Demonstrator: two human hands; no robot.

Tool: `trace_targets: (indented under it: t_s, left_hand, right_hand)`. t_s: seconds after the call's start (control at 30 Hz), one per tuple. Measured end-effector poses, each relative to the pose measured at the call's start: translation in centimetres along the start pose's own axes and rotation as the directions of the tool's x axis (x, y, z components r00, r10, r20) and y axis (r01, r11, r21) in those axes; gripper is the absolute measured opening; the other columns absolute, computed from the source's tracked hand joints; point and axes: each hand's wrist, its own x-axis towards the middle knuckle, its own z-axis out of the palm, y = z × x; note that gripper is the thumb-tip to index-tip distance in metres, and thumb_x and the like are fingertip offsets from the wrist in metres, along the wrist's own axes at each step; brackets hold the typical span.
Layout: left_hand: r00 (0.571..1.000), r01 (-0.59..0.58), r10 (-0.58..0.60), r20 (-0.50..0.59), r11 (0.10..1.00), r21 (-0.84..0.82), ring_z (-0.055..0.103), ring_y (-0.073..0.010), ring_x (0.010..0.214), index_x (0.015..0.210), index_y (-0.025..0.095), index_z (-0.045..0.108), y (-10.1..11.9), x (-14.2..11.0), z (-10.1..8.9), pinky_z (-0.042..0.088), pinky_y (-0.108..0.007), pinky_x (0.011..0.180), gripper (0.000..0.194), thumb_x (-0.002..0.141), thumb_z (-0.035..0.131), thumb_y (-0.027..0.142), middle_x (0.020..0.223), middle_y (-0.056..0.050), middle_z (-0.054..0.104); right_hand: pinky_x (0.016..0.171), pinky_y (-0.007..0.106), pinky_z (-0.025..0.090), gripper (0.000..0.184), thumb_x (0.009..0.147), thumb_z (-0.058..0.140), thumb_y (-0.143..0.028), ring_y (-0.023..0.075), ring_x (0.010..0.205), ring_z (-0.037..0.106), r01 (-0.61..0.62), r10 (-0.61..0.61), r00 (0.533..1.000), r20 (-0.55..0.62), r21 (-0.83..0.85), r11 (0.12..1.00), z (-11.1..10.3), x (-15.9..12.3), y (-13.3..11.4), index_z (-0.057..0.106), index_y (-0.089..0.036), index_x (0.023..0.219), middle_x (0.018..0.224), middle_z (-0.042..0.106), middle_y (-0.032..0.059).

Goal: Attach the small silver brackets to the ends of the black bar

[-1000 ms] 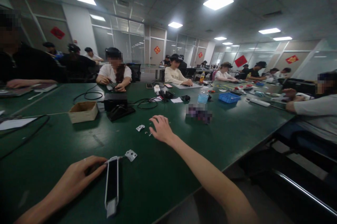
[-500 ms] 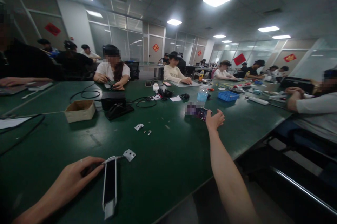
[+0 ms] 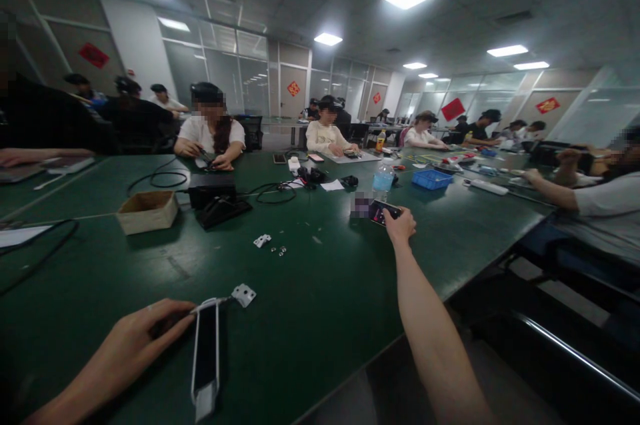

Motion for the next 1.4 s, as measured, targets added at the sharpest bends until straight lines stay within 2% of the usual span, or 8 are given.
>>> trace_targets:
  t_s: [0.43,0.63,0.7,0.8,0.9,1.0,1.17,1.4]
  left_hand:
    - [1.000,0.005,-0.006,-0.024,1.000,-0.007,0.063,-0.0204,0.069,0.097,0.024,0.070,-0.1,-0.1,0.1,0.050,-0.027,0.063,0.041,0.083,0.045,0.054,0.083,-0.002,0.071]
    - [1.000,-0.009,0.009,-0.003,1.000,0.007,0.063,-0.0204,0.071,0.096,0.024,0.070,0.7,-0.1,-0.2,0.049,-0.028,0.066,0.036,0.084,0.046,0.048,0.084,-0.002,0.071]
    - [1.000,-0.030,0.030,0.000,0.999,0.030,0.062,-0.0198,0.071,0.095,0.022,0.070,0.9,-0.2,-0.3,0.048,-0.028,0.067,0.034,0.085,0.046,0.044,0.082,-0.003,0.070]
    - [0.999,-0.041,0.041,-0.002,0.998,0.045,0.061,-0.0182,0.073,0.096,0.020,0.069,1.0,-0.4,-0.3,0.047,-0.028,0.068,0.032,0.088,0.045,0.039,0.085,-0.003,0.069]
    - [0.999,-0.033,0.033,-0.012,0.999,0.043,0.061,-0.0172,0.074,0.095,0.020,0.069,1.1,-0.6,-0.2,0.046,-0.027,0.069,0.029,0.088,0.046,0.037,0.086,-0.003,0.068]
    - [0.999,-0.032,0.033,-0.012,0.999,0.026,0.060,-0.0175,0.075,0.097,0.020,0.069,1.1,-0.7,-0.2,0.046,-0.027,0.069,0.029,0.088,0.047,0.036,0.087,-0.003,0.068]
    - [0.999,-0.044,0.044,-0.006,0.998,0.035,0.060,-0.0183,0.073,0.101,0.020,0.068,1.0,-0.5,-0.3,0.047,-0.028,0.069,0.031,0.087,0.047,0.037,0.087,-0.003,0.068]
    - [1.000,-0.027,0.027,-0.012,0.999,0.045,0.060,-0.0189,0.069,0.108,0.019,0.064,0.7,-0.3,-0.4,0.048,-0.030,0.066,0.040,0.082,0.050,0.046,0.088,-0.004,0.067]
  right_hand:
    - [0.094,0.051,0.034,0.052,0.069,0.062,-0.052,0.0334,0.109,0.048,-0.040,0.040,0.999,0.020,-0.016,0.999,-0.3,-0.4,-0.7,0.053,-0.018,0.108,0.113,0.058,0.0151]
    - [0.096,0.051,0.030,0.049,0.075,0.054,-0.041,0.0350,0.118,0.040,0.142,-0.129,0.950,-0.285,0.025,0.990,-1.7,-2.2,-3.5,0.051,-0.014,0.116,0.122,0.052,0.0177]
    - [0.097,0.050,0.028,0.048,0.076,0.051,-0.040,0.0343,0.118,0.039,0.347,-0.326,0.898,-0.296,0.020,0.938,-1.7,-4.0,-5.9,0.051,-0.013,0.116,0.121,0.051,0.0177]
    - [0.095,0.045,0.031,0.038,0.080,0.048,-0.036,0.0303,0.109,0.046,0.645,-0.643,0.763,-0.059,0.117,0.755,-1.1,-9.1,-10.7,0.054,-0.013,0.110,0.110,0.057,0.0158]
    - [0.090,0.040,0.036,0.029,0.085,0.046,-0.032,0.0251,0.102,0.051,0.818,-0.863,0.394,0.317,0.308,0.486,-0.4,-15.9,-15.4,0.057,-0.018,0.108,0.107,0.060,0.0107]
    - [0.084,0.038,0.039,0.027,0.087,0.046,-0.027,0.0234,0.099,0.051,0.840,-0.836,0.184,0.517,0.358,0.406,0.2,-21.4,-18.6,0.057,-0.020,0.111,0.106,0.059,0.0087]
    - [0.078,0.035,0.040,0.020,0.086,0.047,-0.013,0.0236,0.096,0.050,0.929,-0.767,0.111,0.632,0.208,0.306,1.0,-24.7,-20.4,0.061,-0.016,0.100,0.102,0.058,0.0121]
    - [0.078,0.033,0.041,0.018,0.092,0.045,-0.014,0.0218,0.095,0.048,0.941,-0.866,0.069,0.495,0.257,0.222,-0.7,-26.1,-20.4,0.060,-0.015,0.102,0.102,0.057,0.0114]
